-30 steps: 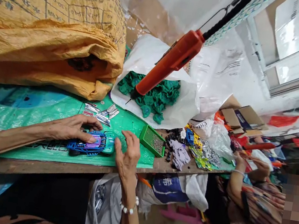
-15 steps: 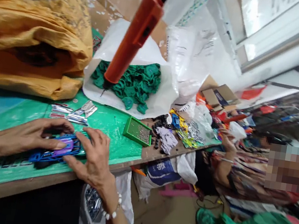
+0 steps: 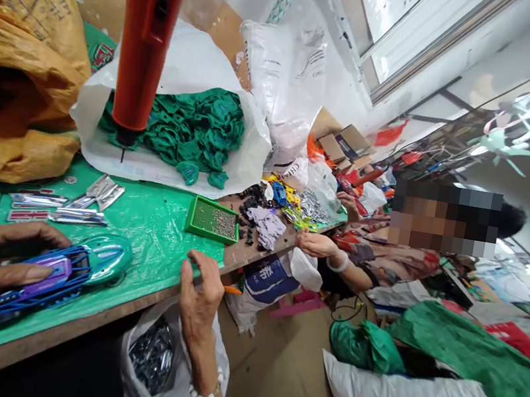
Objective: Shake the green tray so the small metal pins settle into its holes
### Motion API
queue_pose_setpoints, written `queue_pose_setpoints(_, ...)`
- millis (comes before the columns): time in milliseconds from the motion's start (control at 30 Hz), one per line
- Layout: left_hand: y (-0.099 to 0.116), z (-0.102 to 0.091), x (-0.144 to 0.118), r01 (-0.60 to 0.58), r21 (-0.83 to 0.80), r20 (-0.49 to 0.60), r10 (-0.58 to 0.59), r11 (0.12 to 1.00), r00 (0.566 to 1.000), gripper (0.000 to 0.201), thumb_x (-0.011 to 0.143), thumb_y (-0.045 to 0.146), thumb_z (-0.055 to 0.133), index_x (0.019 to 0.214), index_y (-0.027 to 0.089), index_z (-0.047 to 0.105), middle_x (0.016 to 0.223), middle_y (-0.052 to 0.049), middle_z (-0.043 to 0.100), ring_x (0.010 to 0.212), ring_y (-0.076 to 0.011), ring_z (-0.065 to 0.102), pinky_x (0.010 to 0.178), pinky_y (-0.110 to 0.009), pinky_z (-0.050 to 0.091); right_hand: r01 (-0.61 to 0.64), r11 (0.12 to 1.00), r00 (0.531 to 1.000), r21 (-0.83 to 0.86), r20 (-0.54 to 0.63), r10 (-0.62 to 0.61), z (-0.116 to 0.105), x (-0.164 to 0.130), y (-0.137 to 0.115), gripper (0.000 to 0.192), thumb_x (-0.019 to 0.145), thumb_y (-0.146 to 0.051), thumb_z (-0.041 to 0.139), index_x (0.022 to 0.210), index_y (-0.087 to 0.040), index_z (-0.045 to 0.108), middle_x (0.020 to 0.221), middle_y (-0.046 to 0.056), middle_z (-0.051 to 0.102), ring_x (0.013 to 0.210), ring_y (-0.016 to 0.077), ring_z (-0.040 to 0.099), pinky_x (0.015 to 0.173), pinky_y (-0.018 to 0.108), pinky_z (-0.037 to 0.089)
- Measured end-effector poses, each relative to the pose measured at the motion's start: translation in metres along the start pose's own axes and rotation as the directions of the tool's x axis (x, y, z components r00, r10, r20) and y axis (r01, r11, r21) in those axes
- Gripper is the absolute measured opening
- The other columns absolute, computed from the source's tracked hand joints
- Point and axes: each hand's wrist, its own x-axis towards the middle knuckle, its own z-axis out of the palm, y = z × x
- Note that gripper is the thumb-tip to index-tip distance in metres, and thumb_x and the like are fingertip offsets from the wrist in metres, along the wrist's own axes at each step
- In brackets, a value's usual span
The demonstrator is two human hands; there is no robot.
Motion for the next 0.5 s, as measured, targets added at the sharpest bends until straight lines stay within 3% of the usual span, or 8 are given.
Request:
queue_pose_setpoints(200, -0.004, 0.002, 0.002, 0.007, -0.015, 0.017, -0.006, 1.000, 1.000, 0.059, 0.075, 0.078, 0.059, 0.118, 0.038, 0.062, 0.116, 0.007, 0.069, 0.118, -0.0334, 0.054, 0.095, -0.039, 0.043, -0.110, 0.992, 0.990, -0.056, -0.091, 0.105, -0.016, -0.011, 0.024, 0.020, 0.094, -0.030, 0.057, 0.101, -0.019, 0.073, 0.097, 0.009, 0.076, 0.088, 0.0197, 0.071, 0.078, 0.033, 0.056)
queue_pose_setpoints(333, -0.005, 0.002, 0.002, 0.010, -0.031, 0.032, -0.009, 0.999, 0.999, 0.059, 0.074, 0.080, 0.057, 0.116, 0.039, 0.062, 0.110, 0.006, 0.071, 0.114, -0.0349, 0.057, 0.097, -0.042, 0.042, -0.176, 0.980, 0.974, -0.093, -0.157, 0.160, -0.021, 0.003, 0.046, 0.025, 0.091, -0.035, 0.056, 0.100, -0.019, 0.074, 0.102, 0.010, 0.075, 0.097, 0.0225, 0.069, 0.088, 0.037, 0.053)
queue_pose_setpoints(500, -0.014, 0.004, 0.007, 0.021, -0.068, 0.018, -0.020, 0.997, 1.000, 0.053, 0.072, 0.078, 0.060, 0.112, 0.043, 0.064, 0.109, 0.008, 0.072, 0.112, -0.0335, 0.060, 0.096, -0.043, 0.045, -0.277, 0.955, 0.938, -0.107, -0.244, 0.245, -0.026, 0.026, 0.075, 0.031, 0.089, -0.037, 0.052, 0.095, -0.016, 0.073, 0.095, 0.011, 0.075, 0.088, 0.0226, 0.069, 0.081, 0.036, 0.053)
